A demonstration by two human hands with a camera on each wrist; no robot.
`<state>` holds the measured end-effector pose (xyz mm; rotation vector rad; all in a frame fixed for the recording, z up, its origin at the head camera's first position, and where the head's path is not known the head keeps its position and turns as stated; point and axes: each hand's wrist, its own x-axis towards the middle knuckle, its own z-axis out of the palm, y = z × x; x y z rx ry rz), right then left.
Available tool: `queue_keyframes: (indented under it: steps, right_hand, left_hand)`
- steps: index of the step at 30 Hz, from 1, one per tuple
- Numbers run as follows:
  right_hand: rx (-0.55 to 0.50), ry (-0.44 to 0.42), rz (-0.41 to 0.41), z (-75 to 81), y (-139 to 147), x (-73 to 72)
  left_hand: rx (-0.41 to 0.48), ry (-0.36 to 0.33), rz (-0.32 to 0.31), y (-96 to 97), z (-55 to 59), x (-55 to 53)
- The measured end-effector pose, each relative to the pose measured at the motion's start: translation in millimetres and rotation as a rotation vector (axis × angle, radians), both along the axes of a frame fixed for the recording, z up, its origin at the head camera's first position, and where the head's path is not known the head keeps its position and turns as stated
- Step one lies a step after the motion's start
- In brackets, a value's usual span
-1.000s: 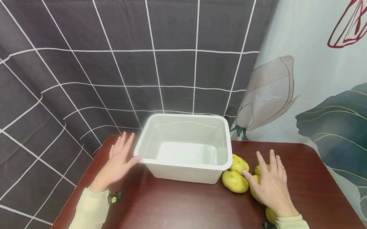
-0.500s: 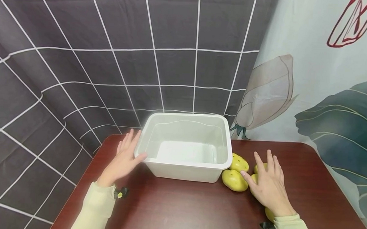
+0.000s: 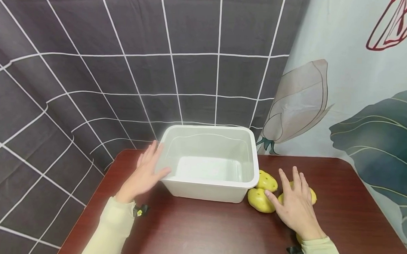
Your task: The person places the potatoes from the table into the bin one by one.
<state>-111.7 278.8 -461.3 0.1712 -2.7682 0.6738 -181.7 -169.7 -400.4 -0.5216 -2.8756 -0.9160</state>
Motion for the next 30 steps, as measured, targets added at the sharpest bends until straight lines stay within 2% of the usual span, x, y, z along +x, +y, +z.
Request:
queue_keyframes:
  steps: [4, 15, 30]
  right_hand:
    - [0.011, 0.013, 0.023, -1.3, -1.4, 0.1]
    - [0.003, -0.031, 0.034, -4.8, -10.7, 2.3]
    - [0.02, 0.002, 0.055, -12.2, -15.0, 7.1]
  left_hand:
    - [-0.015, -0.005, 0.003, 3.3, 2.9, -2.0]
    - [-0.059, 0.019, 0.004, 13.2, 9.8, -10.5]
    - [-0.068, -0.029, 0.034, 18.1, 6.5, -11.9]
